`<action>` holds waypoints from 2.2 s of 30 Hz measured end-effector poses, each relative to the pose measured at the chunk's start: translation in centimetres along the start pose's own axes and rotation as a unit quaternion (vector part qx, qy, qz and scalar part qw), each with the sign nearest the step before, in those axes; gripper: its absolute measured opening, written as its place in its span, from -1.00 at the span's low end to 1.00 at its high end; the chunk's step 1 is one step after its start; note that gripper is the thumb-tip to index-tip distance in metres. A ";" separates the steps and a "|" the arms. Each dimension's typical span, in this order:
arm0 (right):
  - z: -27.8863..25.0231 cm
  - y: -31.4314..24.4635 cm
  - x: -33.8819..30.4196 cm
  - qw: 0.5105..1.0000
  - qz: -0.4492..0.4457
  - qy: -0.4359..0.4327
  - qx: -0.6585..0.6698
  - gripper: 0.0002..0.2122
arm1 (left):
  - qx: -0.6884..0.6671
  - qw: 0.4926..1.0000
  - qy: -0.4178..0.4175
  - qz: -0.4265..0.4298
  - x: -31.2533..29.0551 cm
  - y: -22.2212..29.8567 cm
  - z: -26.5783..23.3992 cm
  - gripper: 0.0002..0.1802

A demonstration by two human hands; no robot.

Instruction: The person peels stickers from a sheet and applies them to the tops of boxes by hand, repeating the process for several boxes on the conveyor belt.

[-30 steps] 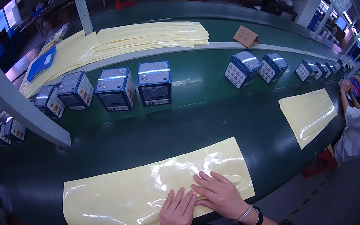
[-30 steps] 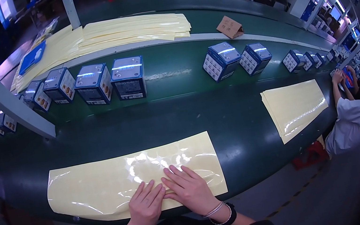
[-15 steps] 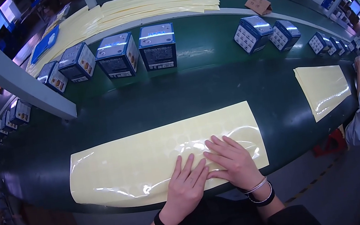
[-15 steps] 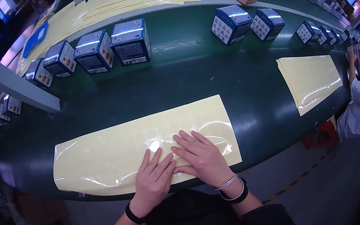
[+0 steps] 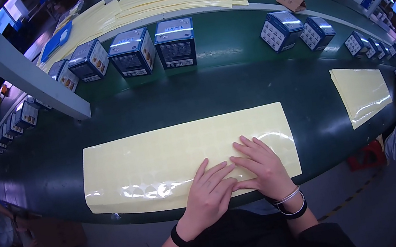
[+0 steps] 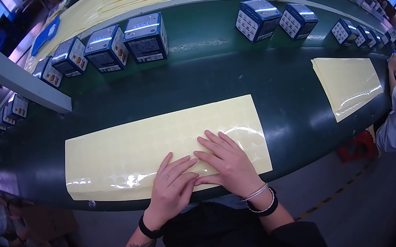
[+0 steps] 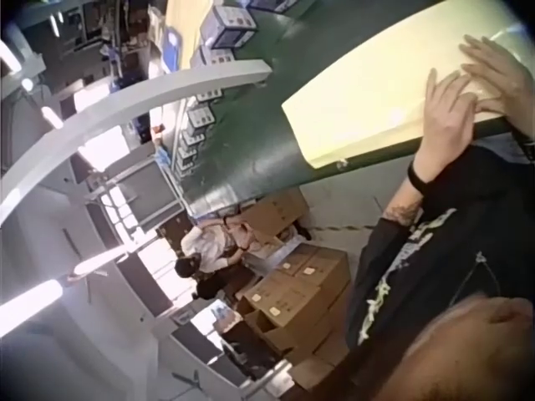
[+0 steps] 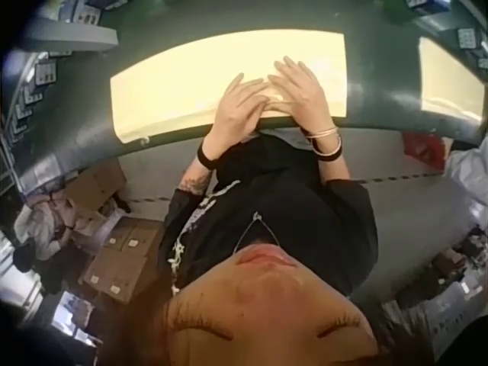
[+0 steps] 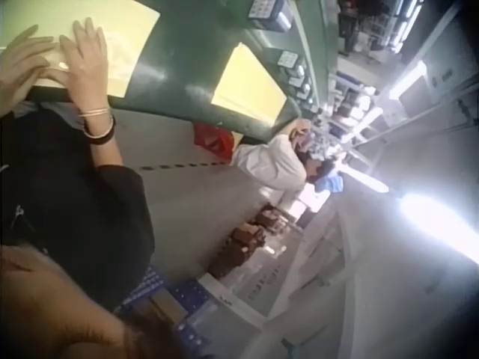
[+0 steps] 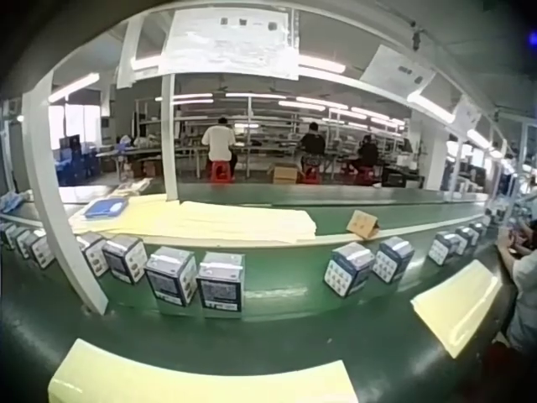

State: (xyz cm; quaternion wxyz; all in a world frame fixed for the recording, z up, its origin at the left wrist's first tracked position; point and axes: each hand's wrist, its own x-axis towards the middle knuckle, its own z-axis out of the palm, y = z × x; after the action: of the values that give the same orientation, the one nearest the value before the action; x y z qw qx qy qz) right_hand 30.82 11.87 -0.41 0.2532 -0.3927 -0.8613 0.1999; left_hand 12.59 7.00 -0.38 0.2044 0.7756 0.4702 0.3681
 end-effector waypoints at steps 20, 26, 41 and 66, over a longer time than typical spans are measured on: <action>-7.9 5.9 -8.8 0.959 0.207 0.074 -0.177 -0.67 | -0.705 0.660 0.184 -0.181 -0.5 1.0 -2.0 -0.29; -10.7 8.9 -12.6 0.889 0.255 0.274 -0.265 -0.76 | -0.742 0.617 0.178 -0.193 -0.5 1.0 -1.6 -0.29; -0.9 -1.5 -3.0 0.998 -0.005 -0.038 -0.042 -0.52 | -0.619 0.733 0.257 -0.118 -2.8 1.9 -2.6 -0.36; 3.1 -5.1 -5.4 0.381 0.400 -0.293 0.780 -0.60 | -0.520 0.761 0.333 -0.199 -7.8 4.2 -2.7 -0.32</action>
State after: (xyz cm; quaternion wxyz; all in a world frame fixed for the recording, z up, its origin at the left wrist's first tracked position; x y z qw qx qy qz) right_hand 29.07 4.06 -1.63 0.0703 -0.2377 -0.0892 0.9647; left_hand 10.73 -1.94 1.25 0.4756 0.2681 0.3894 0.7418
